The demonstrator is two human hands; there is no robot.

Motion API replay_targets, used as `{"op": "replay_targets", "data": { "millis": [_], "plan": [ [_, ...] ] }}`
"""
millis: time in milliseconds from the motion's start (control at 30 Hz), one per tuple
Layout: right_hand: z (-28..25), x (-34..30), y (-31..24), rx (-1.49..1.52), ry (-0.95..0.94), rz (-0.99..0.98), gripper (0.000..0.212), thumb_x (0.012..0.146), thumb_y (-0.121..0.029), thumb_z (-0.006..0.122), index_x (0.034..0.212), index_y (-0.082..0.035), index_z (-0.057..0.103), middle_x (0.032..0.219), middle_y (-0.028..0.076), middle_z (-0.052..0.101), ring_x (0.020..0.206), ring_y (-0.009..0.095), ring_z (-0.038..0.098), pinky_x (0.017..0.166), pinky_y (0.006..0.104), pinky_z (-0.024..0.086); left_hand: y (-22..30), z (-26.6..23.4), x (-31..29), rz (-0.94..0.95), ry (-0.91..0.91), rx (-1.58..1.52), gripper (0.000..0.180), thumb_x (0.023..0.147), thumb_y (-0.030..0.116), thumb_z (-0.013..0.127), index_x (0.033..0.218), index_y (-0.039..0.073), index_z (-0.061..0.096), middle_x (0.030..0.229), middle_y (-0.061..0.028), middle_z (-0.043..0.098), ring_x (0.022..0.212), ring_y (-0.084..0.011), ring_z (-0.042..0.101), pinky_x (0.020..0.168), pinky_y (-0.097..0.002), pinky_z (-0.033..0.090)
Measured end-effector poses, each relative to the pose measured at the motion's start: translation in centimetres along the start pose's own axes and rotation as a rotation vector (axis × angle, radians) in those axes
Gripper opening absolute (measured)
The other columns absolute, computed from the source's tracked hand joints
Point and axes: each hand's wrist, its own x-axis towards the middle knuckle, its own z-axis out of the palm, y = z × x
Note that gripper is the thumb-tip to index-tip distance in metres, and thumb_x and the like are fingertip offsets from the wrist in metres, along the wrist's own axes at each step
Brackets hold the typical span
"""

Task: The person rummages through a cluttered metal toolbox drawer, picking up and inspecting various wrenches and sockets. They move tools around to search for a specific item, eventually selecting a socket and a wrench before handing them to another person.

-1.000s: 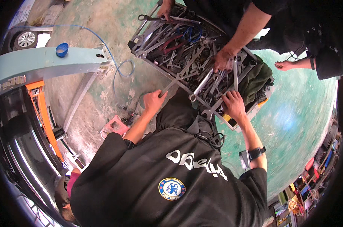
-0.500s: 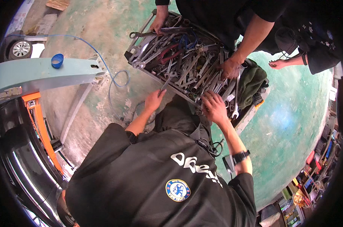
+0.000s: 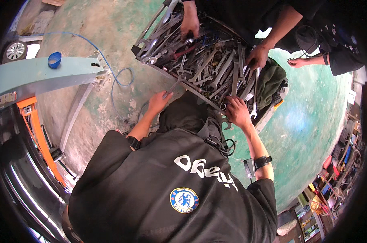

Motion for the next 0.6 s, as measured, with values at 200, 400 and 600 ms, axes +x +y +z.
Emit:
{"op": "replay_targets", "data": {
  "millis": [200, 400, 600],
  "plan": [
    [0.0, -0.4, -0.2, -0.01, 0.008, 0.048, 0.023, 0.072, -0.014, 0.065, 0.089, 0.001, 0.061, 0.131, 0.016, 0.051, 0.123, 0.031, 0.047, 0.105, 0.0417, 0.037, -1.0, -1.2, 1.3, 0.069, -0.041, -0.008, 0.051, 0.087, 0.056, 0.056, 0.088, 0.006, 0.064, 0.079, -0.0205, 0.064, 0.081, -0.0418, 0.061, 0.067, -0.0485, 0.046],
    [0.5, -0.4, -1.2, -0.019, 0.026, 0.132, 0.023, 0.072, -0.01, 0.064, 0.09, 0.002, 0.059, 0.132, 0.015, 0.052, 0.123, 0.031, 0.049, 0.105, 0.0422, 0.038, -1.6, -2.2, 2.4, 0.079, -0.032, 0.033, 0.049, 0.084, 0.052, 0.062, 0.086, 0.002, 0.065, 0.074, -0.0202, 0.063, 0.072, -0.0392, 0.061, 0.063, -0.045, 0.046],
    [0.9, -0.2, -1.1, -0.037, 0.028, 0.131, 0.023, 0.073, -0.01, 0.063, 0.093, 0.002, 0.061, 0.132, 0.015, 0.053, 0.122, 0.031, 0.049, 0.104, 0.0411, 0.038, -1.4, -2.9, 2.5, 0.193, 0.342, 0.019, 0.049, 0.079, 0.046, 0.07, 0.071, -0.002, 0.061, 0.06, -0.0176, 0.055, 0.055, -0.0326, 0.054, 0.055, -0.0397, 0.042]
  ]
}}
